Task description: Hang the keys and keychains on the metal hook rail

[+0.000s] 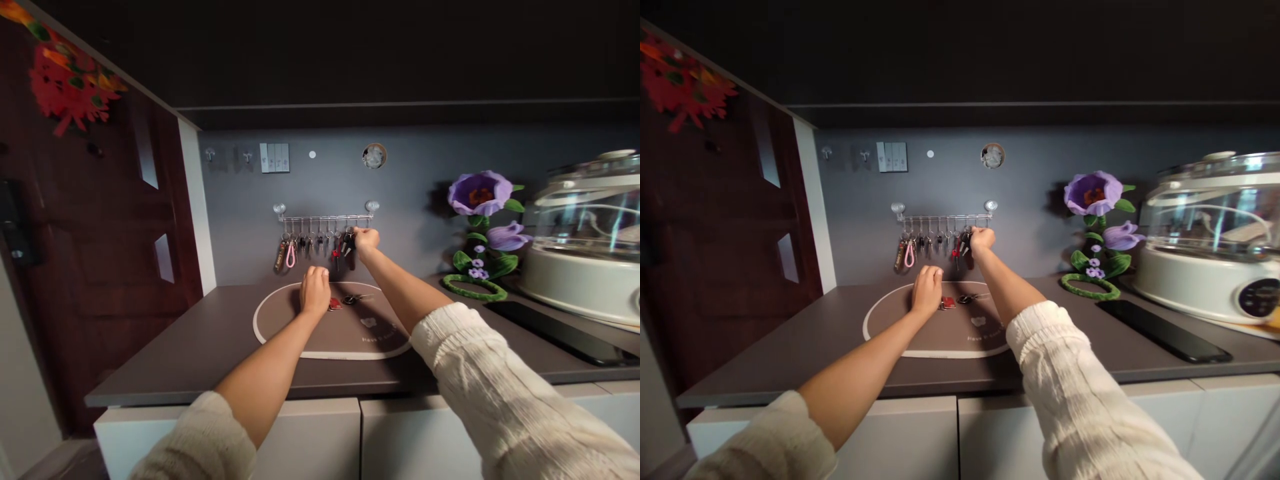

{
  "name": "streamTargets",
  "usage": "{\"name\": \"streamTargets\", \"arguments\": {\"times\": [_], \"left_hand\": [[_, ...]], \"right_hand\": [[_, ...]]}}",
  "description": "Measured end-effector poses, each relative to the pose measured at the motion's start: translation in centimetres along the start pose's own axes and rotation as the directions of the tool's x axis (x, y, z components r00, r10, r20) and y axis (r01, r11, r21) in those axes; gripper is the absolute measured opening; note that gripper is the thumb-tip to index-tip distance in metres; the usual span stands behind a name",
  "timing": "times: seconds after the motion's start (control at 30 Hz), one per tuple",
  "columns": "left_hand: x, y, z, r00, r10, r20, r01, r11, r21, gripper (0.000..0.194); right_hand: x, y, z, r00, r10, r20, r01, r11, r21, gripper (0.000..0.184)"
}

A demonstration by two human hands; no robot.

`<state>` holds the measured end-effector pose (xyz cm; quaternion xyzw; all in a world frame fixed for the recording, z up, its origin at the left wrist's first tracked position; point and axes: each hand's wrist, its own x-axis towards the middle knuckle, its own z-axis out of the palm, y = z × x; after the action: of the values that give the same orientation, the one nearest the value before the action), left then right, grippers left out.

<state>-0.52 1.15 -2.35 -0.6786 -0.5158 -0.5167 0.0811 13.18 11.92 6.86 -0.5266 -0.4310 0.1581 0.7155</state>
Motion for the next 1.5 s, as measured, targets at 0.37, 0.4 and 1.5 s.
{"name": "streamTargets", "arguments": {"times": [0.37, 0.4, 1.5], "left_hand": [[0.1, -0.2, 0.1, 1.0, 0.002, 0.012, -0.002, 1.0, -0.007, 0.028], [0.1, -0.2, 0.1, 1.0, 0.004, 0.012, -0.004, 1.0, -0.007, 0.028], [0.1, -0.4, -0.3, 0.993, 0.08, 0.081, -0.085, 0.995, 0.058, 0.03]], "right_hand": [[-0.6, 1.2, 0.1, 0.999, 0.011, 0.047, -0.012, 1.0, 0.02, 0.017], [-0.5, 1.4, 0.2, 0.998, 0.002, 0.06, -0.004, 1.0, 0.03, 0.017], [-6.4, 2.6, -7.7, 0.901, -0.097, 0.422, 0.091, 0.995, 0.035, 0.012]]}}
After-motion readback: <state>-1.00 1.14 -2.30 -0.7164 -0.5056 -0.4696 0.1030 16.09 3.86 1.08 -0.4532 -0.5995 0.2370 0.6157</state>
